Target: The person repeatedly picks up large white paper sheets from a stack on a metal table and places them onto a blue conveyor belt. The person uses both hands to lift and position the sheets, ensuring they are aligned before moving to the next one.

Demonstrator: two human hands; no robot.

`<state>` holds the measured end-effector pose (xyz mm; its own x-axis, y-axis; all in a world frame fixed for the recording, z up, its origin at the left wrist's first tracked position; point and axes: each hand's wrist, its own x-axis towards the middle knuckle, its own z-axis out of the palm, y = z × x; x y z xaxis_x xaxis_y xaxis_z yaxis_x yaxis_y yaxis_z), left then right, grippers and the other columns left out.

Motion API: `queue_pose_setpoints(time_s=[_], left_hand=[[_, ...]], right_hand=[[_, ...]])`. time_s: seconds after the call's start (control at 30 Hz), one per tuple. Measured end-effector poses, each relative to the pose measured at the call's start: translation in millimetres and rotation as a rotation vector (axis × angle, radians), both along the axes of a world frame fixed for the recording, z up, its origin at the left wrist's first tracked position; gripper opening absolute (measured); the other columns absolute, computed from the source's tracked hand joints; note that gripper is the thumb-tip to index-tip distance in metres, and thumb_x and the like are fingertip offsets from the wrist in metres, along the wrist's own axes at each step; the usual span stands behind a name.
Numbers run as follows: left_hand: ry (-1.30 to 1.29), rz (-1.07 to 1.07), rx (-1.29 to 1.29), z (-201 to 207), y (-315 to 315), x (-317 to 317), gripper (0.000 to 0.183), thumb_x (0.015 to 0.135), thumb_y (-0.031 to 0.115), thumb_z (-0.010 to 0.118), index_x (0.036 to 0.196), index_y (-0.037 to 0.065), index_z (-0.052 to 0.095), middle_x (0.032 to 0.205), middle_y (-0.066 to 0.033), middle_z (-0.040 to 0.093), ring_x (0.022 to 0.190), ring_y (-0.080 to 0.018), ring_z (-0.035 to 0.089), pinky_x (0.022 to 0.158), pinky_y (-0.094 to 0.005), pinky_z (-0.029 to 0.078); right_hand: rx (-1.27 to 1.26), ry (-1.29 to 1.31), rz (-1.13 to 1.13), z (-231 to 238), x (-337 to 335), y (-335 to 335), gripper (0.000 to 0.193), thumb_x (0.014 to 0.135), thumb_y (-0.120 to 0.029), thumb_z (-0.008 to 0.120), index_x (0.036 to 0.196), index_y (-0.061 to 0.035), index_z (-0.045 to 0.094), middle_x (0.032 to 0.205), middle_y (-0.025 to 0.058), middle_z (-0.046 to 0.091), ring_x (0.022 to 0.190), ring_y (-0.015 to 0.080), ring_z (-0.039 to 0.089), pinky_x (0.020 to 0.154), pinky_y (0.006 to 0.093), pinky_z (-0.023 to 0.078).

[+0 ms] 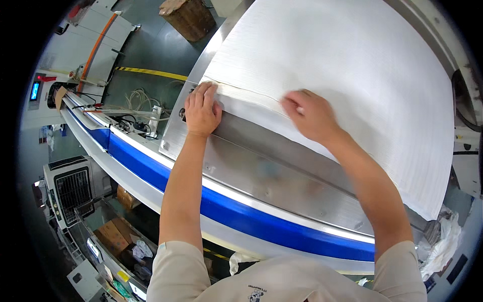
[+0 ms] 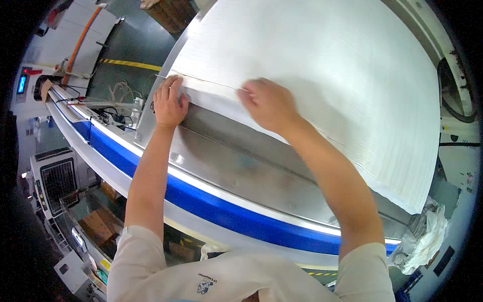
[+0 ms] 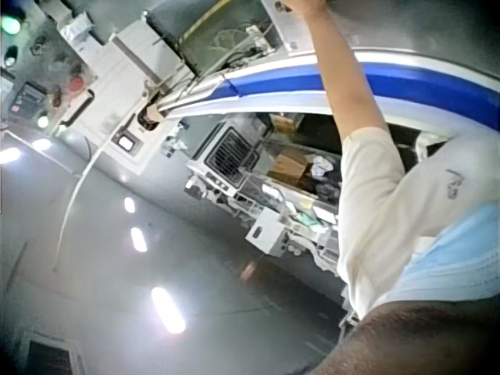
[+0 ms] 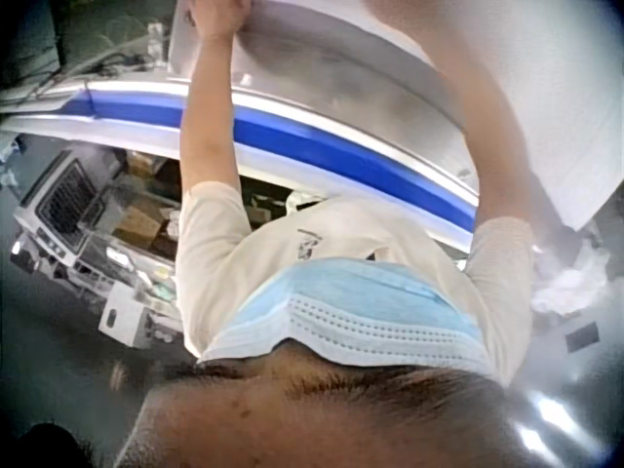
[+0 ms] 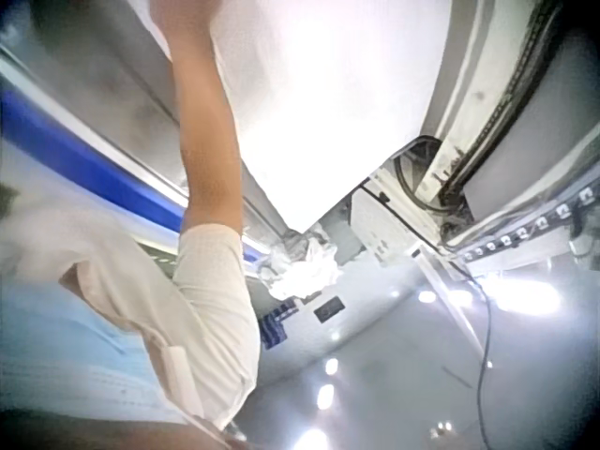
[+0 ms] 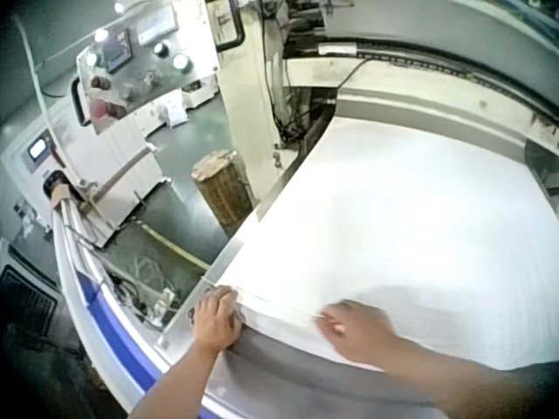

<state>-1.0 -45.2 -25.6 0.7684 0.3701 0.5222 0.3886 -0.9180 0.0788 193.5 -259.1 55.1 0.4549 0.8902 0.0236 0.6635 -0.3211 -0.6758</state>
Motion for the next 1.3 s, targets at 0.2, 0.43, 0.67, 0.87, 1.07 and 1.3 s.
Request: queue_pose_setpoints(time_s=[0.2,0.43,0.67,0.87,1.07,1.3], left_hand=[[-0.035,-0.013,-0.026,-5.4,3.8,2.3,0.048,0.068,0.007,0.057,0.115,0.01,0.051,0.12,-0.0082,0.052,0.11,-0.0311,0.05,0.092,-0.0429,0.038],[-0.059,0.008,-0.038,-4.4,-1.2,0.9,0.046,0.067,0.006,0.057,0.113,0.011,0.052,0.117,-0.0076,0.053,0.109,-0.0306,0.05,0.091,-0.0425,0.037],[-0.036,0.042,0.022,-2.1,-2.7,-2.0,0.04,0.067,0.01,0.06,0.107,0.012,0.053,0.114,-0.0055,0.055,0.107,-0.0276,0.052,0.09,-0.0416,0.037],[0.103,-0.154,0.099,15.4,10.9,-13.5,0.036,0.066,0.013,0.062,0.101,0.012,0.053,0.11,-0.0056,0.057,0.104,-0.0259,0.054,0.091,-0.0421,0.037],[0.605,-0.244,-0.092,49.6,29.6,-2.4,0.046,0.067,0.015,0.064,0.111,0.01,0.051,0.113,-0.0117,0.056,0.108,-0.0281,0.053,0.098,-0.0441,0.034],[0.997,-0.153,0.026,80.3,1.0,45.3,0.057,0.063,0.006,0.064,0.118,0.015,0.051,0.106,-0.0113,0.058,0.101,-0.0289,0.056,0.09,-0.043,0.038]], right_hand=[[-0.003,0.116,0.022,-35.5,-11.0,105.2,0.022,0.079,-0.03,0.062,0.081,-0.0085,0.066,0.074,0.0081,0.066,0.069,0.0256,0.063,0.065,0.0368,0.05],[-0.081,0.032,0.012,-39.5,-7.6,115.2,0.023,0.074,-0.034,0.065,0.078,-0.0119,0.066,0.073,0.0067,0.067,0.071,0.0266,0.064,0.065,0.0389,0.051],[-0.099,-0.031,-0.068,-44.6,-11.1,119.3,0.021,0.078,-0.032,0.066,0.079,-0.0115,0.065,0.074,0.002,0.067,0.069,0.0207,0.063,0.062,0.0345,0.049],[-0.092,-0.066,-0.077,-39.6,-18.3,115.3,0.019,0.081,-0.031,0.062,0.081,-0.0121,0.064,0.076,0.0058,0.066,0.072,0.0257,0.063,0.062,0.0377,0.049],[0.01,-0.157,-0.138,-33.4,-65.5,33.5,0.029,0.087,-0.033,0.052,0.083,-0.0066,0.062,0.079,0.0154,0.061,0.071,0.0326,0.061,0.063,0.0429,0.049],[-0.514,-0.308,-0.469,-34.0,9.8,-197.0,0.046,0.092,-0.041,0.042,0.07,-0.0071,0.065,0.069,0.0147,0.063,0.067,0.0297,0.062,0.073,0.0428,0.046]])
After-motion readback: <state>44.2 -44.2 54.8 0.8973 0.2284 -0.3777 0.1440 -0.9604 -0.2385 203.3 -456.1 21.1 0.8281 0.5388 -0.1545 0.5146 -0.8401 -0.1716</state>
